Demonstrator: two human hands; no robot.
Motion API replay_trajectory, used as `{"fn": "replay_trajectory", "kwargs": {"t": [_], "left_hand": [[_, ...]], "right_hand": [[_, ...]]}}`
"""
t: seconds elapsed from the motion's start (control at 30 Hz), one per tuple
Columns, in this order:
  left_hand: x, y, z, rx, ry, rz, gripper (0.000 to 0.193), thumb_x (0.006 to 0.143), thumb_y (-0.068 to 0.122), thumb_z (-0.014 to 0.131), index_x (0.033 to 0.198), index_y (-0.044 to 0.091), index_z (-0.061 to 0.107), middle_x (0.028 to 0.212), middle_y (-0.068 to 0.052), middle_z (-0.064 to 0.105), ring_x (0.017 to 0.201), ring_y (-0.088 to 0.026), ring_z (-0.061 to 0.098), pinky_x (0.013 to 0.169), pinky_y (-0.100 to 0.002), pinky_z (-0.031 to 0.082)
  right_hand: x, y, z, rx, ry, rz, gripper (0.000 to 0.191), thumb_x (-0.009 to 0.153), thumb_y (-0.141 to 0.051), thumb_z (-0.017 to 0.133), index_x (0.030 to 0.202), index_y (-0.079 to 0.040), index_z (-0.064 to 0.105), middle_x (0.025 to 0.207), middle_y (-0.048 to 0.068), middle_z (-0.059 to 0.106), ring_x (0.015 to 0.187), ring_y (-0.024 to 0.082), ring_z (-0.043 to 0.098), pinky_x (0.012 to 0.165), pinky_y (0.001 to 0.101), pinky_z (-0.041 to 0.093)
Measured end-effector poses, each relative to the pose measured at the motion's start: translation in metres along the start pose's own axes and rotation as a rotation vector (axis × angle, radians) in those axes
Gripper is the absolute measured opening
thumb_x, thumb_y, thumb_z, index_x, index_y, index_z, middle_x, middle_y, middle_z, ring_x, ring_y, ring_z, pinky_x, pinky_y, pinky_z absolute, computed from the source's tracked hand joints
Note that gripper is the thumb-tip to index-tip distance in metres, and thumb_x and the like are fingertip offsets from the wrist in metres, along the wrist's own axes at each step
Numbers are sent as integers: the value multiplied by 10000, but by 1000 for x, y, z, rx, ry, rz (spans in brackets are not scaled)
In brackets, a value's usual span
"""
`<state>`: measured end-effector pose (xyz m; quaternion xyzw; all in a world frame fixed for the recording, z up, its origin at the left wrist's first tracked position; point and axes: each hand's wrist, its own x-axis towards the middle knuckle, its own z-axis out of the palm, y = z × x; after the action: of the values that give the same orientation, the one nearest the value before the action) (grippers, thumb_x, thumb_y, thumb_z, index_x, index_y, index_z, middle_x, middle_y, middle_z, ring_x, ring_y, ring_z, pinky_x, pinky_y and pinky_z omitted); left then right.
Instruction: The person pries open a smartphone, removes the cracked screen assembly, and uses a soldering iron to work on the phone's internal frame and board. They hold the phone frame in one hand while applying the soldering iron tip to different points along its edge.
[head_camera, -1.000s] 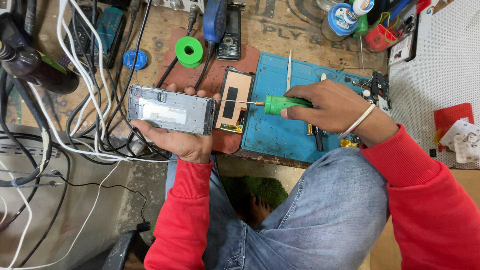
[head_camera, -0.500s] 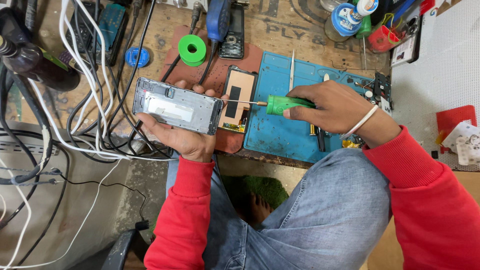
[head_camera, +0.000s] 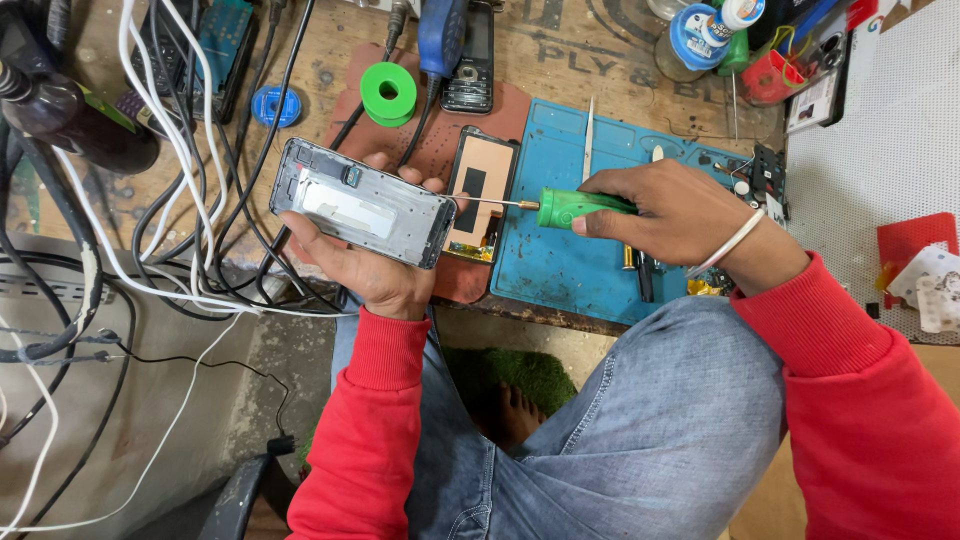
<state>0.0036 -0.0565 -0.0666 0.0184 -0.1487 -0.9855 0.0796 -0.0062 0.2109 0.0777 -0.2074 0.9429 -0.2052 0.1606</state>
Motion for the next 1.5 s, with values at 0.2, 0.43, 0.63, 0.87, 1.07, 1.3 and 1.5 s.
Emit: {"fn": "replay_trajectory", "kwargs": {"t": [0.2, 0.43, 0.63, 0.87, 1.07, 1.3, 1.5], "left_hand": [[-4, 4, 1, 11, 16, -73, 981, 847, 869, 404, 1302, 19, 586, 1066, -175, 698, 953, -397, 705, 852, -680, 595], [-5, 4, 7, -2, 1, -100, 1001, 850, 880, 388, 1314, 15, 582, 1083, -179, 686, 988, -399, 689, 873, -686, 589], [-5, 4, 8, -10, -2, -140, 1022, 849, 889, 367, 1317, 9, 589, 1073, -187, 683, 990, -391, 681, 879, -645, 597], [-7, 4, 9, 36, -30, -124, 1026, 888, 891, 388, 1304, -26, 586, 1075, -216, 664, 983, -389, 667, 896, -580, 587], [-5, 6, 11, 9, -85, -190, 991, 852, 876, 383, 1269, 4, 602, 1108, -201, 659, 989, -398, 678, 868, -641, 601], [-5, 5, 9, 13, -91, -182, 987, 883, 870, 387, 1272, -11, 605, 1100, -208, 647, 976, -401, 674, 851, -631, 604], [-3, 4, 6, 39, -109, -163, 969, 909, 856, 399, 1282, -13, 607, 1090, -220, 653, 974, -413, 671, 825, -637, 594]], "right_hand": [[0, -1, 0, -4, -4, 14, 499, 896, -488, 641, 1142, -65, 739, 770, 197, 704, 671, 367, 678, 597, 463, 499], [1, -2, 0, -18, -8, 30, 493, 894, -490, 640, 1139, -74, 739, 733, 194, 691, 649, 363, 673, 588, 465, 496], [1, -1, 0, 2, 4, -9, 483, 902, -478, 643, 1138, -67, 735, 742, 195, 689, 649, 363, 671, 587, 462, 494], [1, -2, -1, 1, -2, 9, 474, 897, -479, 644, 1121, -74, 742, 732, 188, 690, 642, 360, 670, 580, 460, 492], [0, -3, -1, 1, -6, 18, 478, 901, -482, 641, 1130, -74, 737, 722, 182, 687, 637, 353, 672, 580, 458, 491], [1, -4, -1, 7, -7, 16, 475, 903, -484, 635, 1131, -81, 739, 746, 176, 697, 647, 348, 674, 586, 451, 496], [1, -5, -1, 15, 7, -1, 475, 907, -485, 630, 1121, -76, 741, 771, 166, 712, 661, 343, 681, 589, 444, 504]]}}
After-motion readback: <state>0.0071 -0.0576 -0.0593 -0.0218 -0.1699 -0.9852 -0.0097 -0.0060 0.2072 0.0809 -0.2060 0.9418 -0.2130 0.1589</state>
